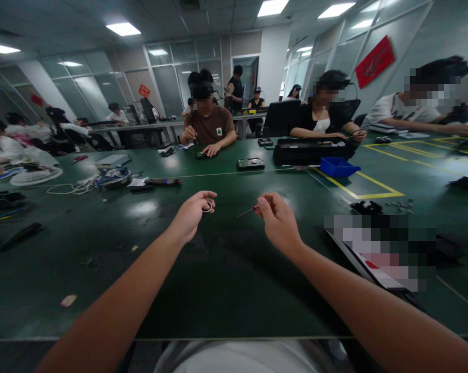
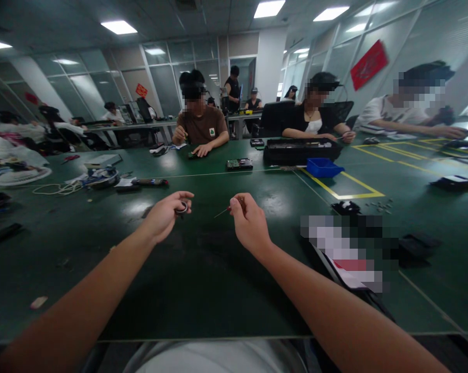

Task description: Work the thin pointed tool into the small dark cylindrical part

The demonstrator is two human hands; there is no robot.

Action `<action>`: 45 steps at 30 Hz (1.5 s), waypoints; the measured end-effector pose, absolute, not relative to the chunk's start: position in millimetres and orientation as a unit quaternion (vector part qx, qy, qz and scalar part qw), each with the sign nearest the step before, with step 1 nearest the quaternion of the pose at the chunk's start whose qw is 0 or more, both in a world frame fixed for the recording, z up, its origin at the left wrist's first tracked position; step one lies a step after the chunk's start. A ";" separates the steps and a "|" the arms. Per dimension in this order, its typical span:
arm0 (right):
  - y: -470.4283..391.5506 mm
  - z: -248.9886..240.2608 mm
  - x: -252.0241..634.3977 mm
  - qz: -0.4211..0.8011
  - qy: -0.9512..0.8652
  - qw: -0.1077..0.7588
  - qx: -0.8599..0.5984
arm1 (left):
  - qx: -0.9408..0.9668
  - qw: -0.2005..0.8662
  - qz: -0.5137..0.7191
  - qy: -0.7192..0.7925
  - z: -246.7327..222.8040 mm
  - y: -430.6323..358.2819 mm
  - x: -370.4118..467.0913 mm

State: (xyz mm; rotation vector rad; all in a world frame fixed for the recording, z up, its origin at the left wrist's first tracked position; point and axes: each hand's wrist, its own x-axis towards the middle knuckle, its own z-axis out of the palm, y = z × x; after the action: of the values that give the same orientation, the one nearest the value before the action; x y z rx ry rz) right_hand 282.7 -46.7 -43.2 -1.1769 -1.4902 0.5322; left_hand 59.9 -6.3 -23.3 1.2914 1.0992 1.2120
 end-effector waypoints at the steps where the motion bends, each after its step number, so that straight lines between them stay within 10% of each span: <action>1: -46.9 -42.7 282.5 0.225 -0.629 0.553 -0.498 | 0.548 0.502 0.492 0.454 -29.4 -6.5 66.2; 45: -48.1 -37.7 282.8 0.221 -0.673 0.485 -0.513 | 0.803 0.190 0.300 0.479 -61.8 -19.5 65.9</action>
State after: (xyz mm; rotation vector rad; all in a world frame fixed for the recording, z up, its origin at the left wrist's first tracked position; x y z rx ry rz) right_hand 282.8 -48.1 -37.7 -1.2489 -1.6370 0.5370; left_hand 65.9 -19.5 -61.8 2.2570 1.3450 0.8420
